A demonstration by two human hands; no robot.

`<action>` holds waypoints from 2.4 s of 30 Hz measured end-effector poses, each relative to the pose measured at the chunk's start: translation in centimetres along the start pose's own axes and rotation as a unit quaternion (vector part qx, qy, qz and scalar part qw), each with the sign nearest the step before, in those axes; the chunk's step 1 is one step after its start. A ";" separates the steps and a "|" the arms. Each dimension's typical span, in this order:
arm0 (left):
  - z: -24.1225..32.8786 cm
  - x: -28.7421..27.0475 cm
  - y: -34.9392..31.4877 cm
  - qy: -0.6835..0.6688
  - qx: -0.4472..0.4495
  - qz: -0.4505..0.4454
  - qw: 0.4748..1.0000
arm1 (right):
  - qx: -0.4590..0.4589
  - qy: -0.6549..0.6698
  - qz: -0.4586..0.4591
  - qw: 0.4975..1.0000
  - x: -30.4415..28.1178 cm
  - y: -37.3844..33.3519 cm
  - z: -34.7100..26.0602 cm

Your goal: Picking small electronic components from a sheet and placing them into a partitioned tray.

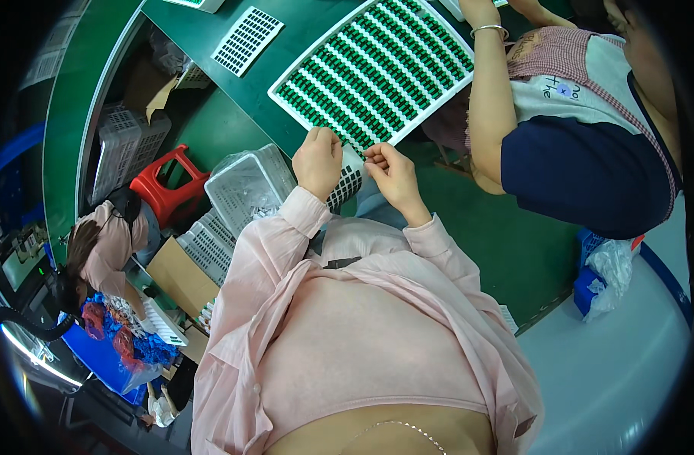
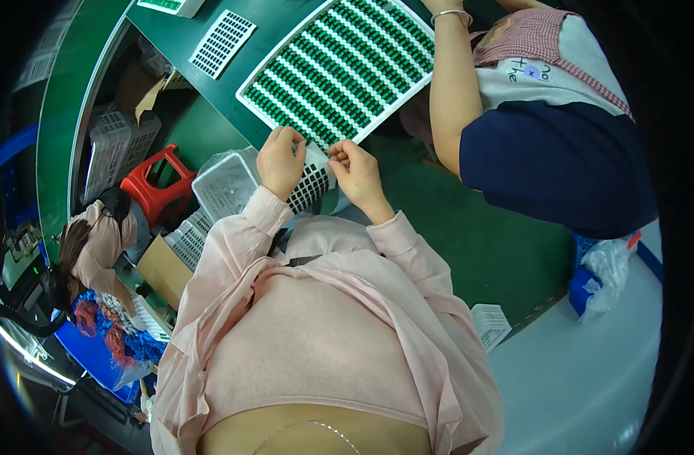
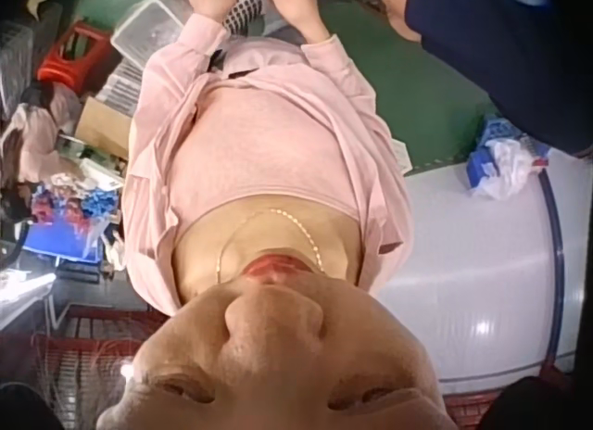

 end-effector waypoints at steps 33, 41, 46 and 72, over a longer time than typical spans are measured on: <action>-3.2 -0.5 0.1 -0.169 -0.087 -0.097 0.977 | -0.124 -0.130 -0.036 0.983 1.0 -1.1 -1.7; -4.2 0.2 0.1 -0.230 -0.072 -0.116 0.963 | -0.133 -0.139 0.000 0.981 2.4 -1.0 -3.0; -3.8 0.1 0.2 -0.241 -0.085 -0.158 0.954 | -0.232 -0.220 -0.054 0.946 3.8 0.0 -3.8; -5.0 -0.1 -2.6 -0.583 -0.281 -0.217 0.731 | -0.100 -0.069 -0.011 0.992 5.5 -1.5 -5.0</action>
Point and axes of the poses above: each hand's wrist, its own y-axis towards the middle knuckle, its own x-axis out of the palm, z = x × y, the point moved 2 cm from there along y, towards the middle knuckle, and after that the axes turned 14 degrees about -x, right-handed, at the moved point
